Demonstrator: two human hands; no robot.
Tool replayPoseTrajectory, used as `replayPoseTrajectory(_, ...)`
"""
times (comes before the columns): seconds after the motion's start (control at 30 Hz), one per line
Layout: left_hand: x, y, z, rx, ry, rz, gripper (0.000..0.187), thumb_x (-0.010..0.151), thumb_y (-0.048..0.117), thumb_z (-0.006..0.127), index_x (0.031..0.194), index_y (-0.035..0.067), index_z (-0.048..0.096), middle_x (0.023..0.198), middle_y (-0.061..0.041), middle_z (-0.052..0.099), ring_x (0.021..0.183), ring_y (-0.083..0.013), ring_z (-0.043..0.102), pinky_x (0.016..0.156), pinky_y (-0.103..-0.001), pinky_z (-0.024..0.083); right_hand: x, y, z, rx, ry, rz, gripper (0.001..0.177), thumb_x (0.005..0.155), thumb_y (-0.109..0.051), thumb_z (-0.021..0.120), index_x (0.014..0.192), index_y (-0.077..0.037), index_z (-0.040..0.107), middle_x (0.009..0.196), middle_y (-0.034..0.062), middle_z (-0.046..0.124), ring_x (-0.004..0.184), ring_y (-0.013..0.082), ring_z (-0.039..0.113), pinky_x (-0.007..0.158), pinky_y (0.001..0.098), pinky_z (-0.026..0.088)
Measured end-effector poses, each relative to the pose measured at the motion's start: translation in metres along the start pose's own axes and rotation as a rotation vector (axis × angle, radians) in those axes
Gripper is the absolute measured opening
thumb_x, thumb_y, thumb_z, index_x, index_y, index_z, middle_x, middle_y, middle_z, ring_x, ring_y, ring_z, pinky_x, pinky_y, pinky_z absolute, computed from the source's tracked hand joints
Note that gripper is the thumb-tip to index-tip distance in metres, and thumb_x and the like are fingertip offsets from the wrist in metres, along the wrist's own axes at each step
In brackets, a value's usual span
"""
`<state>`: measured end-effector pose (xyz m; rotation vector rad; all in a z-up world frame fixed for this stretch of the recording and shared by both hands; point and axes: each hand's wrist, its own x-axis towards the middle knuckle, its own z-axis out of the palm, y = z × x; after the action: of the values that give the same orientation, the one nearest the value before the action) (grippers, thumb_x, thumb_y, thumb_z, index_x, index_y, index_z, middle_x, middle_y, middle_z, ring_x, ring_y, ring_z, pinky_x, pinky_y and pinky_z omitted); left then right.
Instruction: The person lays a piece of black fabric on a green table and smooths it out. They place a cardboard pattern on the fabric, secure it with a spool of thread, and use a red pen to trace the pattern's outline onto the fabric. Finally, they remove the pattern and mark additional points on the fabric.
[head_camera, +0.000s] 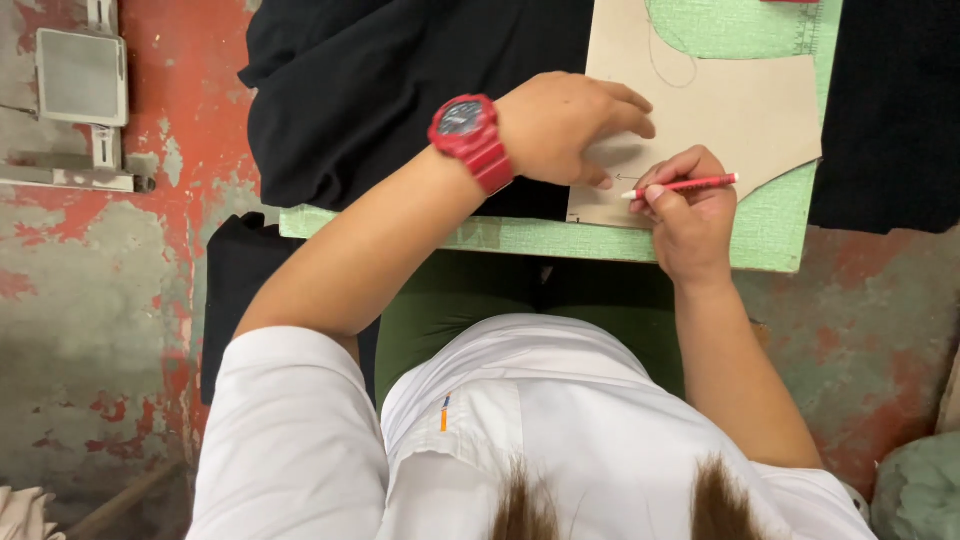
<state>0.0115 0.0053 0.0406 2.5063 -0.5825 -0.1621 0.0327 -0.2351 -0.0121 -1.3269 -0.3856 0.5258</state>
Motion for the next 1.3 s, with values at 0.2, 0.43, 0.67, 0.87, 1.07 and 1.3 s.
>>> replayPoseTrajectory(0.2, -0.043, -0.011, 0.022, -0.066, 0.128, 0.073, 0.052, 0.086, 0.040, 0.084, 0.131, 0.018, 0.069, 0.154, -0.010, 0.050, 0.148, -0.0365, 0.034, 0.119, -0.058, 0.020, -0.008, -0.006, 0.008, -0.285, -0.081, -0.046, 0.008, 0.096, -0.001, 0.064, 0.096, -0.004, 0.057, 0.089, 0.0113, 0.065, 0.078, 0.0177, 0.067, 0.077, 0.0266, 0.058)
replayPoseTrajectory(0.43, -0.049, -0.012, 0.029, -0.090, 0.180, 0.089, 0.052, 0.089, 0.041, 0.083, 0.133, 0.018, 0.068, 0.155, -0.010, 0.049, 0.149, -0.0375, 0.031, 0.120, -0.060, 0.018, -0.016, -0.021, 0.024, -0.587, -0.168, 0.044, 0.006, 0.093, -0.006, 0.067, 0.091, -0.007, 0.062, 0.078, 0.0041, 0.069, 0.075, 0.0110, 0.066, 0.071, 0.0232, 0.051)
replayPoseTrajectory(0.67, -0.049, -0.015, 0.032, -0.103, 0.209, 0.111, 0.053, 0.086, 0.041, 0.084, 0.131, 0.017, 0.069, 0.152, -0.011, 0.052, 0.148, -0.0367, 0.033, 0.120, -0.059, 0.018, -0.016, -0.018, 0.025, -0.747, -0.212, -0.067, 0.009, 0.088, -0.008, 0.071, 0.084, -0.008, 0.063, 0.081, 0.0026, 0.061, 0.076, 0.0141, 0.055, 0.074, 0.0273, 0.044)
replayPoseTrajectory(0.87, -0.048, -0.019, 0.037, -0.092, 0.251, 0.139, 0.055, 0.085, 0.042, 0.087, 0.130, 0.016, 0.070, 0.151, -0.011, 0.054, 0.146, -0.0372, 0.035, 0.120, -0.058, 0.019, -0.016, -0.017, 0.026, -0.828, -0.252, -0.159, 0.011, 0.089, -0.007, 0.072, 0.084, -0.007, 0.063, 0.081, 0.0035, 0.060, 0.077, 0.0175, 0.053, 0.077, 0.0311, 0.043)
replayPoseTrajectory(1.07, -0.049, -0.019, 0.036, -0.106, 0.260, 0.143, 0.054, 0.083, 0.038, 0.088, 0.128, 0.015, 0.071, 0.150, -0.011, 0.054, 0.146, -0.0365, 0.035, 0.120, -0.058, 0.019, -0.016, -0.018, 0.030, -0.824, -0.282, -0.229, 0.013, 0.092, -0.005, 0.071, 0.083, -0.006, 0.061, 0.082, 0.0042, 0.058, 0.077, 0.0181, 0.051, 0.077, 0.0314, 0.042)
replayPoseTrajectory(1.3, -0.048, -0.019, 0.037, -0.095, 0.264, 0.147, 0.056, 0.082, 0.040, 0.088, 0.129, 0.015, 0.071, 0.150, -0.011, 0.054, 0.146, -0.0359, 0.036, 0.120, -0.057, 0.019, -0.014, -0.022, 0.028, -0.529, -0.239, 0.140, 0.009, 0.092, -0.001, 0.070, 0.089, -0.005, 0.062, 0.078, 0.0070, 0.066, 0.074, 0.0125, 0.065, 0.073, 0.0229, 0.052)
